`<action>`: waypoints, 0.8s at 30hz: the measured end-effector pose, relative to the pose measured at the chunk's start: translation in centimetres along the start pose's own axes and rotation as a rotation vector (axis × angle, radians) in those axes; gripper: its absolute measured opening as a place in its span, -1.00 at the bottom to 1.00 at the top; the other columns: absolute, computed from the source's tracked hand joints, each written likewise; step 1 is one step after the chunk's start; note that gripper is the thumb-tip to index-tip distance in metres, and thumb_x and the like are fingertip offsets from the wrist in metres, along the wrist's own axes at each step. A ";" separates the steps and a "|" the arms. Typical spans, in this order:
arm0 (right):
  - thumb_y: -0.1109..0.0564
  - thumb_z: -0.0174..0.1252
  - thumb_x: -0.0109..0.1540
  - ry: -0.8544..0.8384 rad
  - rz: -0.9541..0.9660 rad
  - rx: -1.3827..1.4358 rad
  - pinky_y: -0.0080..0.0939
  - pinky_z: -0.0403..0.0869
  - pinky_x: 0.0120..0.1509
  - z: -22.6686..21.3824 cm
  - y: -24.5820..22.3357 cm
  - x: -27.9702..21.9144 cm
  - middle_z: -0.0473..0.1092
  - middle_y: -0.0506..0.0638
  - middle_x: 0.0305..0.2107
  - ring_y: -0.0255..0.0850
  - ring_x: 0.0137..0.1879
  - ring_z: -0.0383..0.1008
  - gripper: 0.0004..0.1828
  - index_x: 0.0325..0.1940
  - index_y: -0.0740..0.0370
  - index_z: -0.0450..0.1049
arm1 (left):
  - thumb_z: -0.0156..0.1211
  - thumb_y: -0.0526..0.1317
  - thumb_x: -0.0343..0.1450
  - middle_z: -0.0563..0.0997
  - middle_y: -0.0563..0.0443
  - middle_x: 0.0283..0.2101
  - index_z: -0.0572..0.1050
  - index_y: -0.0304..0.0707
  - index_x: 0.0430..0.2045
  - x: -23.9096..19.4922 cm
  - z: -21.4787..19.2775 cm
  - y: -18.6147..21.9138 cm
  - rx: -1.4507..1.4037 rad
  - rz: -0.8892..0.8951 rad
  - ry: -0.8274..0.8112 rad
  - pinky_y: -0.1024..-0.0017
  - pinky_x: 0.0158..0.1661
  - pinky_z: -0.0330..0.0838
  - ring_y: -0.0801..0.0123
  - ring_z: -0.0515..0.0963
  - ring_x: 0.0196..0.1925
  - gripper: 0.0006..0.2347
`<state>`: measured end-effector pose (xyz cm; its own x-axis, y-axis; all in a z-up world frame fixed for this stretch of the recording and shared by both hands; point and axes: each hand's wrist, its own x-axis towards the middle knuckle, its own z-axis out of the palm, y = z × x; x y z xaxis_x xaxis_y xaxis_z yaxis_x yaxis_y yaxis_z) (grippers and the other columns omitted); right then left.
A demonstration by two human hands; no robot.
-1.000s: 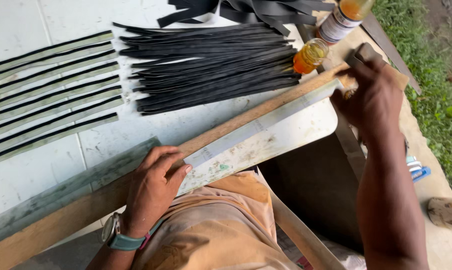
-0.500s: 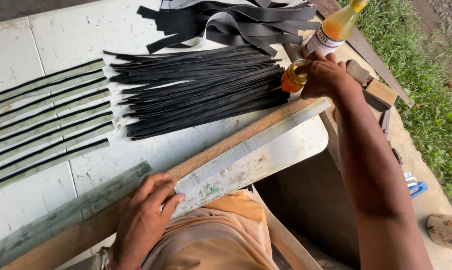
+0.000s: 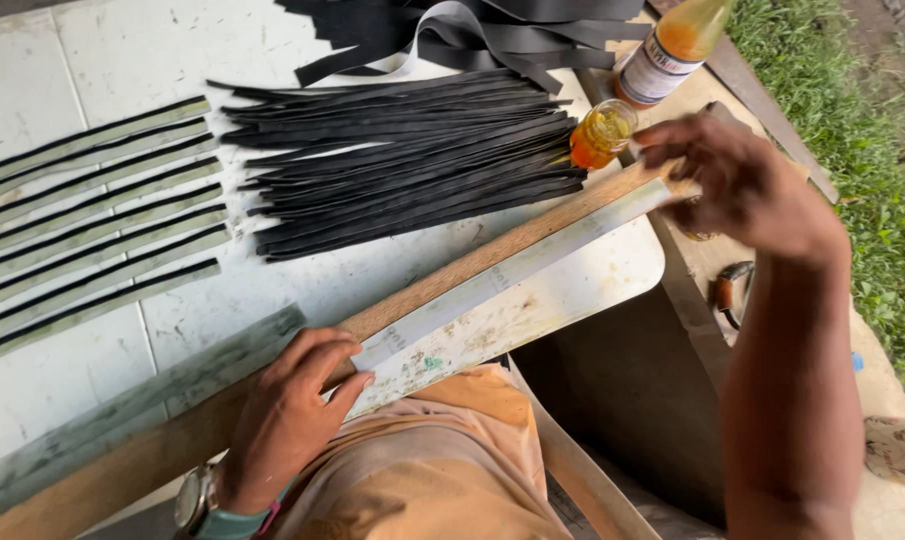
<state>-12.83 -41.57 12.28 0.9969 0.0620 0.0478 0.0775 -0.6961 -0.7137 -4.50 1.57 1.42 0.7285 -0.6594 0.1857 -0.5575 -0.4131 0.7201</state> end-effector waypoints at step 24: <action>0.11 0.10 0.10 -0.417 0.397 -0.433 0.13 0.43 -0.43 20.8 -13.3 -0.3 0.39 0.24 -0.73 0.13 -0.65 0.38 0.06 0.65 -0.09 -0.18 | 0.44 -0.30 0.38 0.67 -0.10 -0.13 0.56 -0.35 -0.19 -1.3 -4.4 -2.5 -0.164 0.129 0.314 0.36 -0.08 0.57 0.21 0.69 -0.10 -0.79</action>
<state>-14.40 -17.49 7.22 0.8702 -0.0468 -0.4905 -0.2064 -0.9386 -0.2766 -2.34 6.19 2.33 0.7574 -0.4640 0.4594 -0.5997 -0.2163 0.7704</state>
